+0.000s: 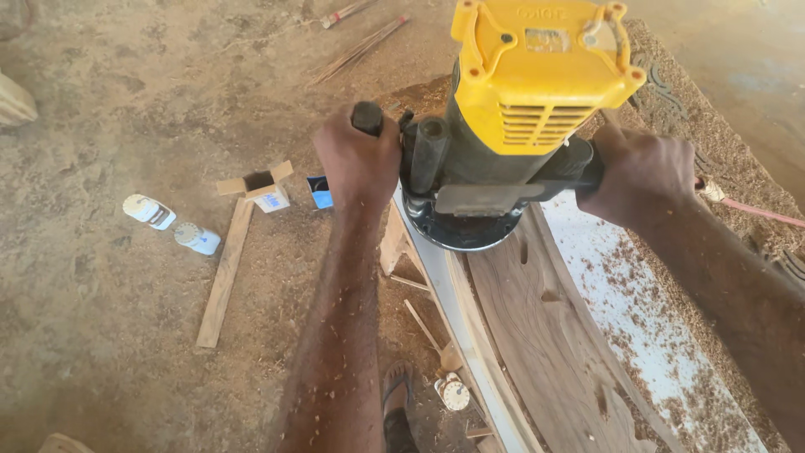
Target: The person uses a yellow electric wood router to carve a decorative pattern into a flat wooden board. The router is guided along the surface to remove material and form a recessed design.
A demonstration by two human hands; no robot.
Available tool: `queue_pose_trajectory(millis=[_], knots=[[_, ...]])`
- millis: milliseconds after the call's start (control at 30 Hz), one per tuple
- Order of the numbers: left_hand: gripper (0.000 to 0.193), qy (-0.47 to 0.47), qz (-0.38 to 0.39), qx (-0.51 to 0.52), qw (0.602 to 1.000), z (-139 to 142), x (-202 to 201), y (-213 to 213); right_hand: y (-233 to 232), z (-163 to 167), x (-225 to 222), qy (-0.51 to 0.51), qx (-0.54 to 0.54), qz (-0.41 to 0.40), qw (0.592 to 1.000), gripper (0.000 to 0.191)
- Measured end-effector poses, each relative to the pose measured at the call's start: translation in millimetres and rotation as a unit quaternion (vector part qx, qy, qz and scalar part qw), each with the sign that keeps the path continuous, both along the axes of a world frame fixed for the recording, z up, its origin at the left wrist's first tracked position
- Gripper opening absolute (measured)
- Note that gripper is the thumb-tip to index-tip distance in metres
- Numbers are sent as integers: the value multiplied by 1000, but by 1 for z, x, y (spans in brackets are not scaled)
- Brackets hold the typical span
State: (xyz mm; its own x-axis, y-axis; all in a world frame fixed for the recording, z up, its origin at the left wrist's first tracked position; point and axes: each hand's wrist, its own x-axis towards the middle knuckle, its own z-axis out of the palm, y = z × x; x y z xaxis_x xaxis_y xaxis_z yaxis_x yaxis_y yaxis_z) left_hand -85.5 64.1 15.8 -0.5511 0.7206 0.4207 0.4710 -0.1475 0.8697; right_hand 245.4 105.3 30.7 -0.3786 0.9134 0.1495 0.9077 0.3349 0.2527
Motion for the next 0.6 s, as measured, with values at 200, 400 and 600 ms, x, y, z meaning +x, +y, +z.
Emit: queue_pose_trajectory(millis=[200, 400, 600], knots=[[17, -15, 5, -43, 999, 2, 5, -19, -15, 0, 7, 0, 9, 18, 1000, 26], [13, -21, -6, -15, 1000, -9, -3, 2, -2, -1, -1, -24, -6, -27, 999, 28], [15, -6, -9, -49, 999, -6, -9, 7, -1, 5, -12, -21, -51, -65, 996, 21]])
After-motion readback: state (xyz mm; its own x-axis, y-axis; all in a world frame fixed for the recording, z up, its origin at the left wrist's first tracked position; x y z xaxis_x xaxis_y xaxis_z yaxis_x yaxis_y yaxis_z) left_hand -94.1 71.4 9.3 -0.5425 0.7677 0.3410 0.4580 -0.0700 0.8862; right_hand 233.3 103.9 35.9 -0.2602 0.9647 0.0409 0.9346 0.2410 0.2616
